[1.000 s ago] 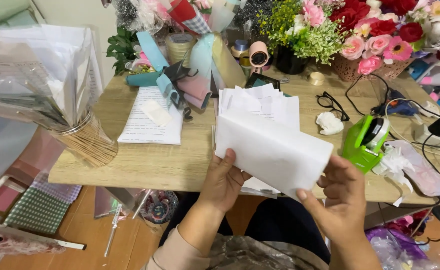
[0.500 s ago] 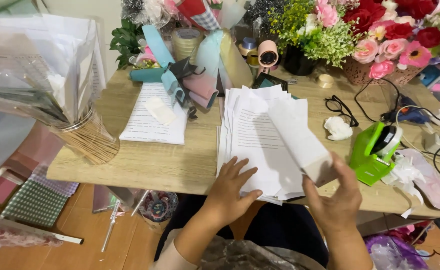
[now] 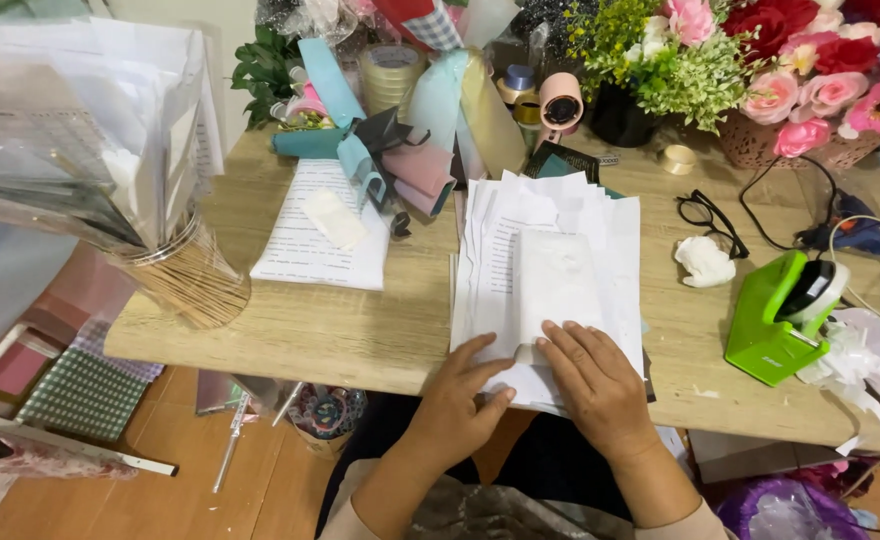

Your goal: The person folds a stack of printed papers in half and then folds them again into smaller rectangles. They use a green tape dispenser to apply tape to the folded edges to secure them.

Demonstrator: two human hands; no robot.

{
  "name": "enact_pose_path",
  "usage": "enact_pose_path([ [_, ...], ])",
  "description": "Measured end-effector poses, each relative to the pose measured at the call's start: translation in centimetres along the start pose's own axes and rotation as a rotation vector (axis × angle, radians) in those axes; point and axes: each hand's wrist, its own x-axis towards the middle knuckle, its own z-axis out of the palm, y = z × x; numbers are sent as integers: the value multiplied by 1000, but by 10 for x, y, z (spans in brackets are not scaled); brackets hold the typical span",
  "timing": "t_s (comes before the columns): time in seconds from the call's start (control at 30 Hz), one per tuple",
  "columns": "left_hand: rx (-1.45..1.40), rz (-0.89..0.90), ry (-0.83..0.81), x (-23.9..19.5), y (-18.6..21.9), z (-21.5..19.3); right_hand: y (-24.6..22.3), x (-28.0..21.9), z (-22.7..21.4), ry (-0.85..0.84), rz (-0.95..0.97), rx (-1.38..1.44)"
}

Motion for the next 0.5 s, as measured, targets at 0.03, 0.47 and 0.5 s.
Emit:
enact_pose_path([
  [0.03, -78, 79, 194, 0, -4, 4, 1, -5, 2, -28, 3, 25],
  [0.47, -277, 87, 491, 13, -10, 11, 0, -14, 7, -57, -31, 75],
  [0.5, -275, 87, 491, 15, -9, 11, 2, -16, 7, -55, -31, 75],
])
